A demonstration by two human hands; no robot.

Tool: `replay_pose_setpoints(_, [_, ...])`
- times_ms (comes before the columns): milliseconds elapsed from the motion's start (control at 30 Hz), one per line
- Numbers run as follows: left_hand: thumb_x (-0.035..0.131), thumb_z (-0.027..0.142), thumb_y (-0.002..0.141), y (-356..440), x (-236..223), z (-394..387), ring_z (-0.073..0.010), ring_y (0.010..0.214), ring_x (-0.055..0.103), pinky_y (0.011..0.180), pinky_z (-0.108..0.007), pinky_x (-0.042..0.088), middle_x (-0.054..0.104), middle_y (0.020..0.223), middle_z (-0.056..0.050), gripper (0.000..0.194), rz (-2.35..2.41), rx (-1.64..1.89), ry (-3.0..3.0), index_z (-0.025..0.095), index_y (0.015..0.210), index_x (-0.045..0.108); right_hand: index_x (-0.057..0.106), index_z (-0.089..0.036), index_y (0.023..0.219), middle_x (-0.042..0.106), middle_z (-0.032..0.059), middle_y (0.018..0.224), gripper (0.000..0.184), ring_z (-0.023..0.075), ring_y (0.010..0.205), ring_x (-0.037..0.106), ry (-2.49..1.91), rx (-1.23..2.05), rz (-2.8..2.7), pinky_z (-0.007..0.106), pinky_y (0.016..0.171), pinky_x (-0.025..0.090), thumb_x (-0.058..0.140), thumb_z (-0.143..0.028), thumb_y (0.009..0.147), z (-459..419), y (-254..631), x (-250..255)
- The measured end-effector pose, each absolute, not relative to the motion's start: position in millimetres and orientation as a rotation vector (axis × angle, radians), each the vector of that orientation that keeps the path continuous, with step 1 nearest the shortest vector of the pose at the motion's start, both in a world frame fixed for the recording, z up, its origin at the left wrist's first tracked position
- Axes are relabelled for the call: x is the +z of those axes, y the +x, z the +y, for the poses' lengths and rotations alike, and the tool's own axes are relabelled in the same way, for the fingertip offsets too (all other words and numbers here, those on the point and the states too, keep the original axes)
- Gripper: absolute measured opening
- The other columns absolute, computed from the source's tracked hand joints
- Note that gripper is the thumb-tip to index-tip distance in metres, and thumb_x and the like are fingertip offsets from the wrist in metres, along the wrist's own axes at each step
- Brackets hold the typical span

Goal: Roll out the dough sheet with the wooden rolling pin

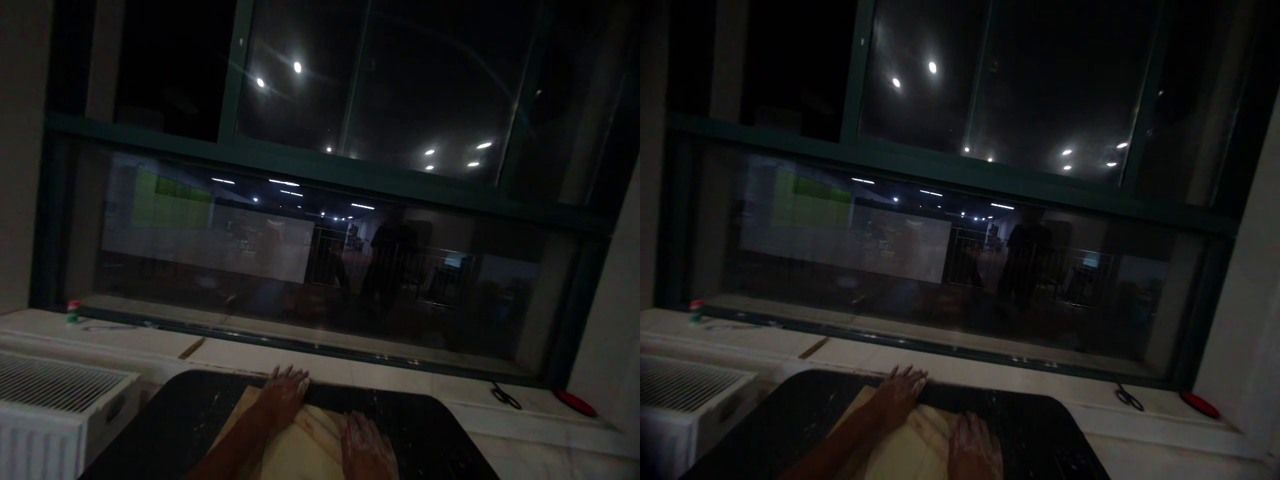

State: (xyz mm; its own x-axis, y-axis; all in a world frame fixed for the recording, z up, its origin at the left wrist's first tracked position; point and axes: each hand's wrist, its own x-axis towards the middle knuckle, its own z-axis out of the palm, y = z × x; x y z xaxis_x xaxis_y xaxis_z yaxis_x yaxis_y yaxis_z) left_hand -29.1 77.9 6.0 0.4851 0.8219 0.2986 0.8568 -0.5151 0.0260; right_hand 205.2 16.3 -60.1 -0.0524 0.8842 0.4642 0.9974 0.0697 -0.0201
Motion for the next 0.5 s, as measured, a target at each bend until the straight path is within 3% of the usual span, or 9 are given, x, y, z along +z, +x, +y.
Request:
replay_pose_setpoints(100, [0.049,0.024,0.098,-8.4,12.3,110.0,-0.0394,0.137,0.055,0.110,-0.073,0.040,0.064,0.146,-0.011,0.045,-1.437,-0.351,-2.664,0.028,0.141,0.062,0.070,-0.025,0.123,0.074,0.0087,0.127,0.037,0.0228,0.116,0.069,-1.860,-0.449,-2.002,0.034,0.090,0.056,0.045,-0.019,0.096,8.8,220.0,-30.7])
replay_pose_setpoints(200, [0.044,0.023,0.101,1.5,10.4,128.2,-0.0396,0.138,0.053,0.110,-0.074,0.038,0.065,0.145,-0.011,0.043,-1.387,-0.344,-2.708,0.027,0.140,0.063,0.073,-0.025,0.118,0.077,0.0070,0.120,0.036,0.0200,0.108,0.072,-1.890,-0.371,-2.047,0.029,0.087,0.056,0.047,-0.017,0.094,9.2,224.8,-15.8])
replay_pose_setpoints(300, [0.043,0.024,0.103,-0.3,4.1,132.6,-0.0380,0.139,0.052,0.113,-0.070,0.038,0.063,0.147,-0.008,0.042,-1.336,-0.353,-2.747,0.029,0.140,0.063,0.074,-0.027,0.120,0.076,0.0071,0.124,0.040,0.0221,0.115,0.071,-1.910,-0.428,-2.066,0.033,0.093,0.057,0.047,-0.013,0.093,11.3,218.5,-22.1])
replay_pose_setpoints(500, [0.044,0.022,0.104,-30.9,-5.6,109.6,-0.0374,0.147,0.044,0.117,-0.069,0.036,0.058,0.153,-0.005,0.045,-1.282,-0.404,-2.738,0.031,0.145,0.059,0.075,-0.025,0.122,0.069,0.0120,0.134,0.045,0.0313,0.127,0.065,-1.902,-0.795,-1.898,0.053,0.098,0.058,0.040,-0.013,0.096,-9.8,184.6,-58.3])
